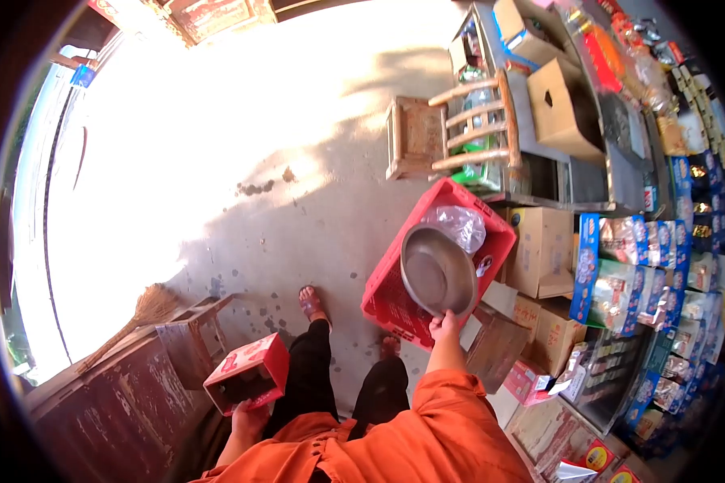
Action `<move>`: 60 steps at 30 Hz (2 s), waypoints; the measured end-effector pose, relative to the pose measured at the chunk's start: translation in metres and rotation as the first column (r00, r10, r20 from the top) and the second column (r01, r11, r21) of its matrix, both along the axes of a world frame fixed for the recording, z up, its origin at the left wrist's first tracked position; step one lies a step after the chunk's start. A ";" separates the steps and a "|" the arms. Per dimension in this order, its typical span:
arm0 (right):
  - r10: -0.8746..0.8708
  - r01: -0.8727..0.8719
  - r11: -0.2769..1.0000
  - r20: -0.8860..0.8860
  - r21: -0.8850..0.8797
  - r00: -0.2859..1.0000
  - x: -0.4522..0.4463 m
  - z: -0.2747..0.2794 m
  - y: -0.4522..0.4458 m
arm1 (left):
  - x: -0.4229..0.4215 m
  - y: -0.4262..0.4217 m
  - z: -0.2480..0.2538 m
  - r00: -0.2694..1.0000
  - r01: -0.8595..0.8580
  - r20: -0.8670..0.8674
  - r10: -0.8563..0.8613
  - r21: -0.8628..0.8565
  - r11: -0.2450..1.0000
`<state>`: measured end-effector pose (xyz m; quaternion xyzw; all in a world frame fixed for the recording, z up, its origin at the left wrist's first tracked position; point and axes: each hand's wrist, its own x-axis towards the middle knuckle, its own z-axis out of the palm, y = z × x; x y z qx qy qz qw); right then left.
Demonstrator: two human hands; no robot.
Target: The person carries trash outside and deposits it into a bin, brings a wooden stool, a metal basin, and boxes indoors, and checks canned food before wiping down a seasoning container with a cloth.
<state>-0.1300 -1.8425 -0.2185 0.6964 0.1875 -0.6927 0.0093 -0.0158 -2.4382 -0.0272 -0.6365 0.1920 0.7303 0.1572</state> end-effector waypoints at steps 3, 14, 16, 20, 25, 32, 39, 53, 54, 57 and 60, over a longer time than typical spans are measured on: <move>0.009 -0.123 0.892 0.255 0.435 0.967 -0.029 0.062 -0.031 | -0.044 -0.009 0.006 0.981 -0.165 -0.083 0.176 0.133 0.977; 0.658 -0.786 -0.439 0.751 0.436 0.048 -0.347 0.237 -0.144 | -0.096 -0.085 -0.039 0.893 0.430 -0.026 -0.449 -0.244 0.869; 0.668 -0.795 -0.420 0.742 0.437 0.055 -0.400 0.282 -0.163 | -0.129 -0.093 -0.034 0.892 0.430 -0.022 -0.452 -0.271 0.861; 0.626 -0.751 -0.399 0.754 0.526 0.196 -0.456 0.301 -0.153 | -0.215 -0.123 -0.014 0.883 0.436 -0.010 -0.469 -0.355 0.827; 0.631 -0.691 -0.322 0.691 0.647 0.353 -0.482 0.271 -0.078 | -0.356 -0.156 0.031 0.883 0.402 -0.025 -0.469 -0.477 0.782; 0.408 -0.371 0.723 0.073 0.584 0.910 -0.504 0.289 0.034 | -0.529 -0.141 0.057 0.840 0.418 -0.093 -0.534 -0.516 0.748; -0.015 0.116 0.981 -0.536 0.155 0.844 -0.587 0.293 0.097 | -0.673 -0.050 0.004 0.784 0.491 -0.181 -0.594 -0.405 0.771; -0.163 0.300 0.943 -0.584 0.144 0.795 -0.725 0.263 0.157 | -1.115 0.113 -0.042 0.559 0.722 -0.651 -0.514 0.076 0.688; -0.186 0.321 0.937 -0.586 0.135 0.789 -0.740 0.267 0.159 | -1.151 0.128 -0.036 0.296 0.818 -0.603 -0.740 -0.240 0.523; -0.115 0.233 0.959 -0.524 0.164 0.844 -0.778 0.285 0.163 | -1.246 0.188 -0.010 -0.442 0.482 0.058 -0.895 -0.827 -0.291; -0.269 0.379 0.913 -0.478 0.149 0.836 -0.854 0.316 0.172 | -1.310 0.296 0.073 -0.311 0.564 -0.037 -0.950 -0.811 -0.153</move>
